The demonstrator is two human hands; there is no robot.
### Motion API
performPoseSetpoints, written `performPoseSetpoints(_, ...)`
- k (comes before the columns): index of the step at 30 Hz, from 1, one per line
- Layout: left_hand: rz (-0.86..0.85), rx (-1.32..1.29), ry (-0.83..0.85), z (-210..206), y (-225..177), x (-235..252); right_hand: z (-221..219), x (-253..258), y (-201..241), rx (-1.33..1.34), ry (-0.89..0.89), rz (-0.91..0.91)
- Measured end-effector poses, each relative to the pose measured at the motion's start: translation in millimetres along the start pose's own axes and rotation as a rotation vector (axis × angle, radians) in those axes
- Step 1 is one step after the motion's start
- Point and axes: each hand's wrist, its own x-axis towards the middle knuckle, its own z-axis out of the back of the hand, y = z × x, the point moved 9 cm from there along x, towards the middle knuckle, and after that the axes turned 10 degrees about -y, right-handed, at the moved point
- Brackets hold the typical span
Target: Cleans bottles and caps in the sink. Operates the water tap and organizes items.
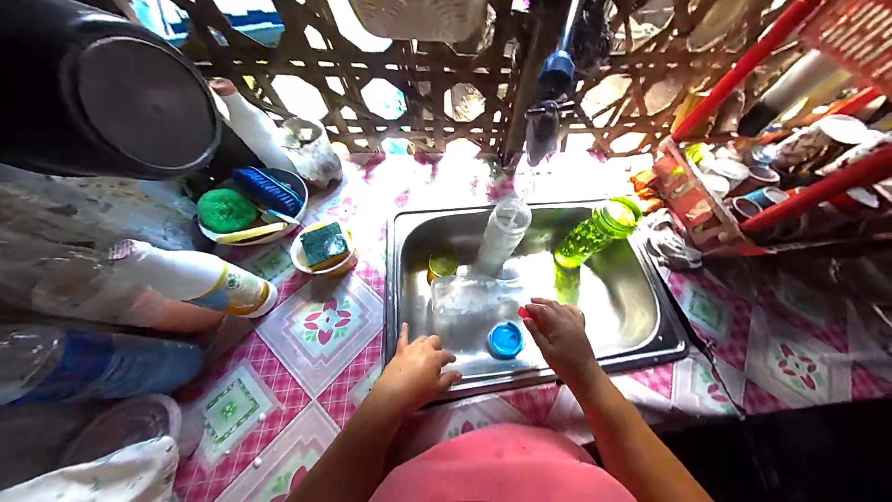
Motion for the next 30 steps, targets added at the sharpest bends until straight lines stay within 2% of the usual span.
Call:
performPoseSetpoints(4, 0.036, 0.034, 0.042, -5, 3, -2, 12, -13, -9, -0.065, 0.016, -0.025)
performPoseSetpoints(10, 0.028, 0.055, 0.018, 2, -8, -7, 28, -27, -17, -0.091, 0.063, -0.075)
performPoseSetpoints(30, 0.047, 0.102, 0.038, 3, -13, -14, 21, -41, -18, -0.012, 0.274, -0.152)
